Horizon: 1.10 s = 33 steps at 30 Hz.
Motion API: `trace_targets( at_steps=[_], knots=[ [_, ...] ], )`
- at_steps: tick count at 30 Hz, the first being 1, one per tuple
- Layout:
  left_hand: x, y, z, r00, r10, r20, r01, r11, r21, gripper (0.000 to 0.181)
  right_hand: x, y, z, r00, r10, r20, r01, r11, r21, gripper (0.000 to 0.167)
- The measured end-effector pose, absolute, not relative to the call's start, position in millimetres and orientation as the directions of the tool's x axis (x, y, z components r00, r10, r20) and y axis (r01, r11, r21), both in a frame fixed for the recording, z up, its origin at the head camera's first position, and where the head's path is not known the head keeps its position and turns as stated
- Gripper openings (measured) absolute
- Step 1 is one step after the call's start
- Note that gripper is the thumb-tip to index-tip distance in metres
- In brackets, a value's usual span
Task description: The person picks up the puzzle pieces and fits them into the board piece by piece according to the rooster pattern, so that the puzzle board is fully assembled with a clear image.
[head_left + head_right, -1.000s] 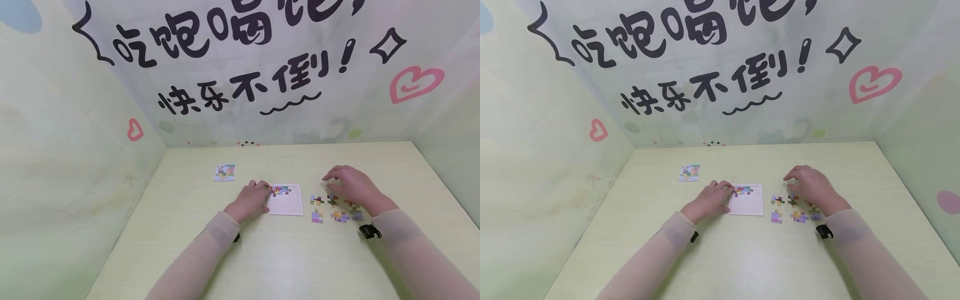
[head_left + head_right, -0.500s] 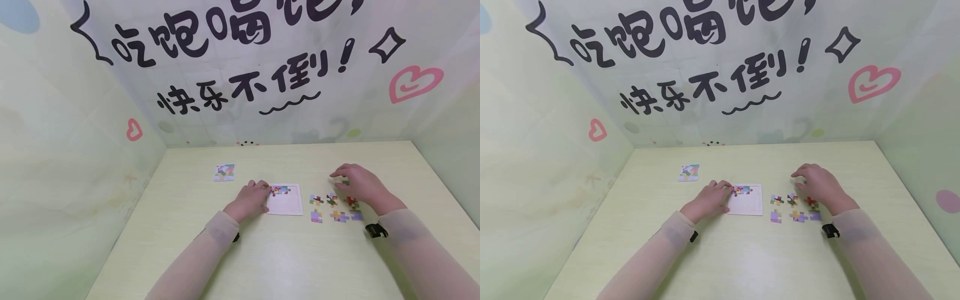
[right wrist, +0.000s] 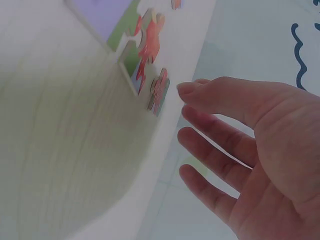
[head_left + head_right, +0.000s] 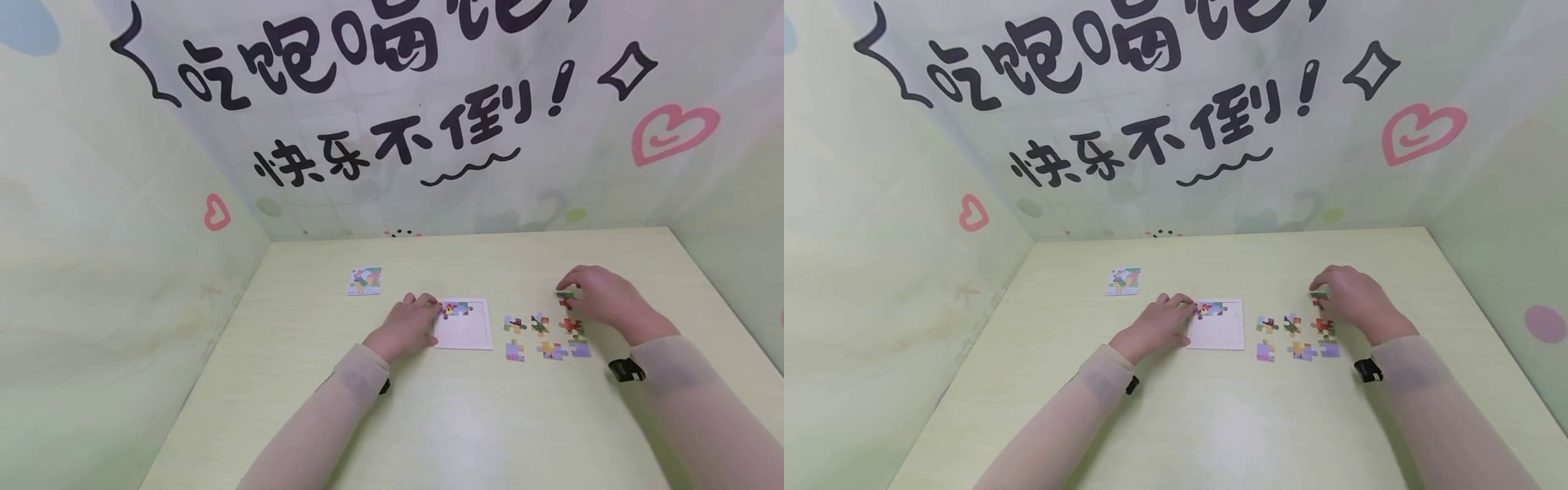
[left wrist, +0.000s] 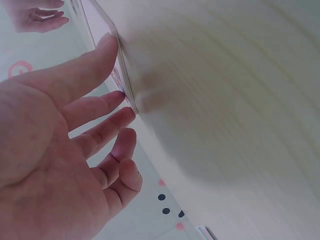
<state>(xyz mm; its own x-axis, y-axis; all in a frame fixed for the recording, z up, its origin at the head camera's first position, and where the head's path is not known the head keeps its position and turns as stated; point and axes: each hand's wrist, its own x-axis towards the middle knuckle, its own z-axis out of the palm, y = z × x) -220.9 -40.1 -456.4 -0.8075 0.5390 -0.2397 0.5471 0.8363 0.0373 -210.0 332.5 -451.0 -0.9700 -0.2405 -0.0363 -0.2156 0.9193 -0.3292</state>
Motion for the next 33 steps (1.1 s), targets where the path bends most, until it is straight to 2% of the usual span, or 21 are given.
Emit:
trace_targets(
  at_steps=[5,18,24,33],
  knots=[
    [-221.2,-40.4,-455.3,-0.809,0.535,-0.244,0.542,0.839,0.043,0.074,-212.5,339.3,-450.7,-0.973,-0.209,-0.092,-0.164,0.921,-0.354,0.032],
    [-218.6,-40.6,-452.0,-0.808,0.539,-0.239,0.541,0.839,0.060,0.074,-217.9,348.3,-463.4,-0.972,-0.196,-0.130,-0.129,0.907,-0.401,0.028],
    [-218.9,-40.1,-451.6,-0.806,0.541,-0.241,0.544,0.837,0.060,0.075,-217.0,349.6,-465.0,-0.967,-0.225,-0.121,-0.149,0.881,-0.450,0.025],
    [-219.8,-40.1,-451.7,-0.808,0.537,-0.243,0.539,0.840,0.063,0.074,-217.6,349.1,-465.4,-0.960,-0.274,-0.060,-0.228,0.887,-0.402,0.018]
  ],
)
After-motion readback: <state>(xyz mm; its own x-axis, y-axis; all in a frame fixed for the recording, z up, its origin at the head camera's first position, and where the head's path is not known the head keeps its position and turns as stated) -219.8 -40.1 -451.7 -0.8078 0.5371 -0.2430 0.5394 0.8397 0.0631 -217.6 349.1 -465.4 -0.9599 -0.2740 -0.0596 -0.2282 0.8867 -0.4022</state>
